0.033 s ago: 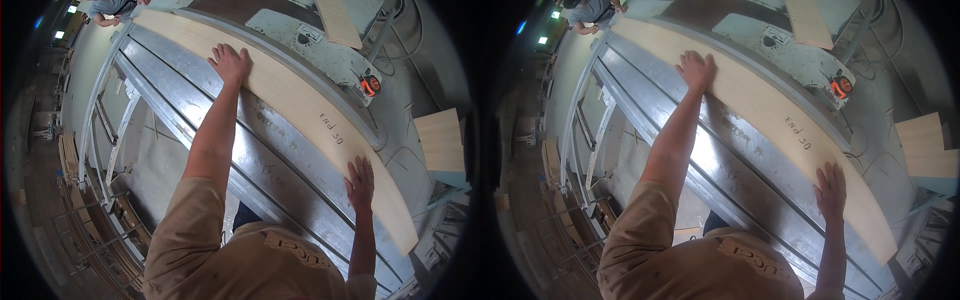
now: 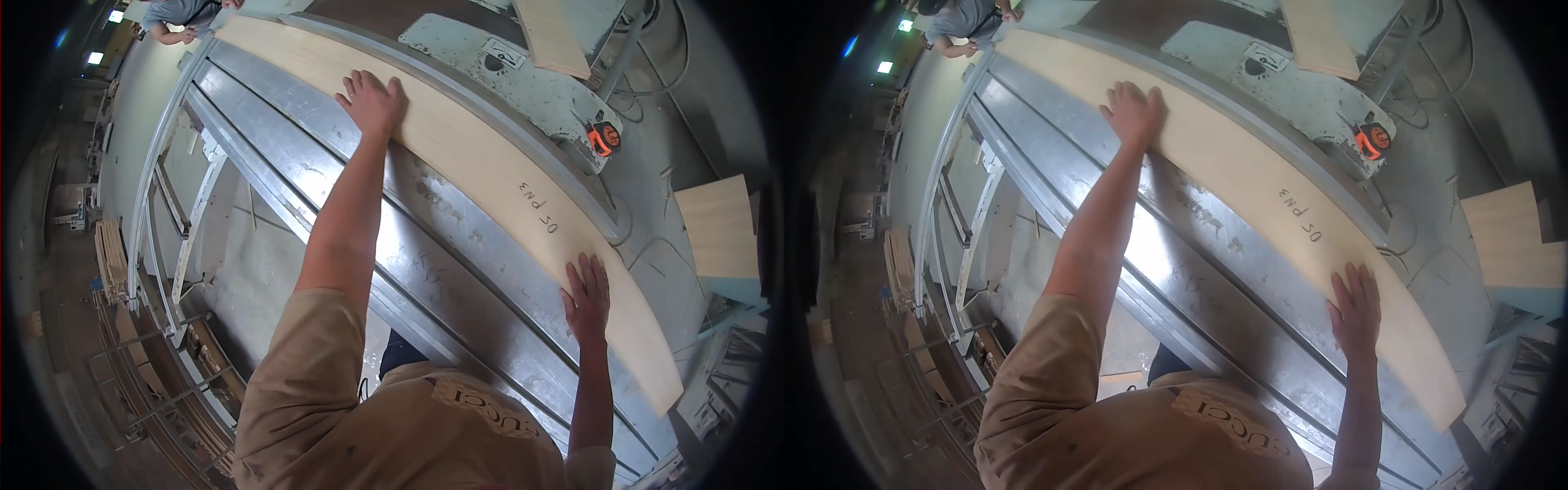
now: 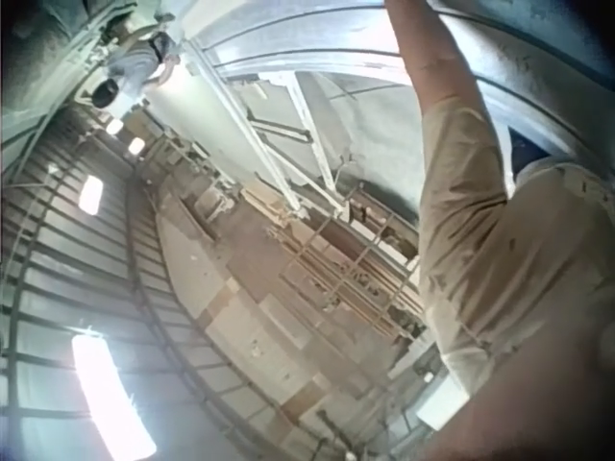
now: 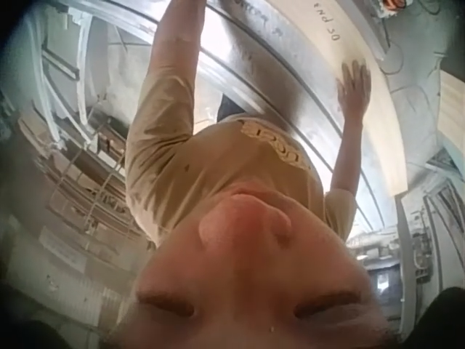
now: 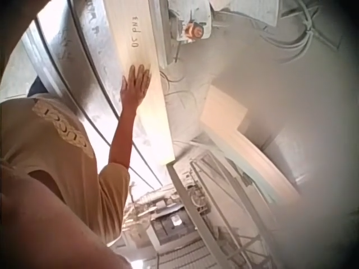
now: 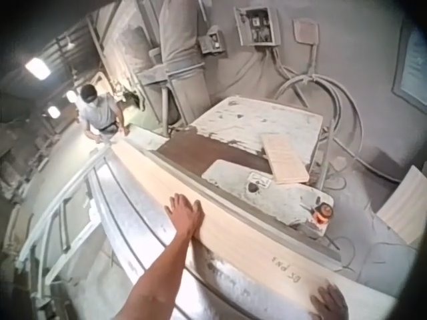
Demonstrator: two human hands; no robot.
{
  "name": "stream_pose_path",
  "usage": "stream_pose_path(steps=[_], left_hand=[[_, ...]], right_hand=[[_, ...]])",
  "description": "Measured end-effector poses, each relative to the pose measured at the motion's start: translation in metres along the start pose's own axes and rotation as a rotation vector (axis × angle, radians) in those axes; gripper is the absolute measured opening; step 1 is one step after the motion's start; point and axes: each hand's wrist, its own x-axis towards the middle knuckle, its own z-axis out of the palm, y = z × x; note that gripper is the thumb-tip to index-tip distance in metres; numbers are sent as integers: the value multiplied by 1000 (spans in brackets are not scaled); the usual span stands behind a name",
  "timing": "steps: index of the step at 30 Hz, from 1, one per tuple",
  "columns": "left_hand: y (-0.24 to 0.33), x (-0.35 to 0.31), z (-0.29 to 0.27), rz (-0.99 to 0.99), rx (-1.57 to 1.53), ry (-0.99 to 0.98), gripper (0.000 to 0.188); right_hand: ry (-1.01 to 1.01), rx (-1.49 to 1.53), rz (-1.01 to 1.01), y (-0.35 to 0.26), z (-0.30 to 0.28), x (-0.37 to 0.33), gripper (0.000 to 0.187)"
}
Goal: The recorder uses a large industrial sliding table saw to cut wooden planks and then moves them within the workshop.
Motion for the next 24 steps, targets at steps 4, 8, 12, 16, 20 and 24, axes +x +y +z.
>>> stream_pose_path(steps=[4, 8, 12, 16, 20, 24], left_hand=[[0, 2, -2, 3, 72, -45, 90], [0, 5, -4, 8, 96, -15, 87], [-5, 12, -3, 32, 118, 13, 84], [-5, 11, 1, 57, 136, 47, 80], [-15, 20, -5, 52, 193, 40, 79], [-6, 5, -11, 72, 210, 55, 72]], right_hand=[[-6, 40, 16, -1, -4, 1, 68], [8, 45, 22, -2, -10, 3, 68], [23, 53, 31, -2, -8, 1, 65], [21, 44, 42, -3, -11, -3, 66], [48, 66, 31, -6, -12, -2, 64], [73, 107, 21, -6, -8, -2, 65]])
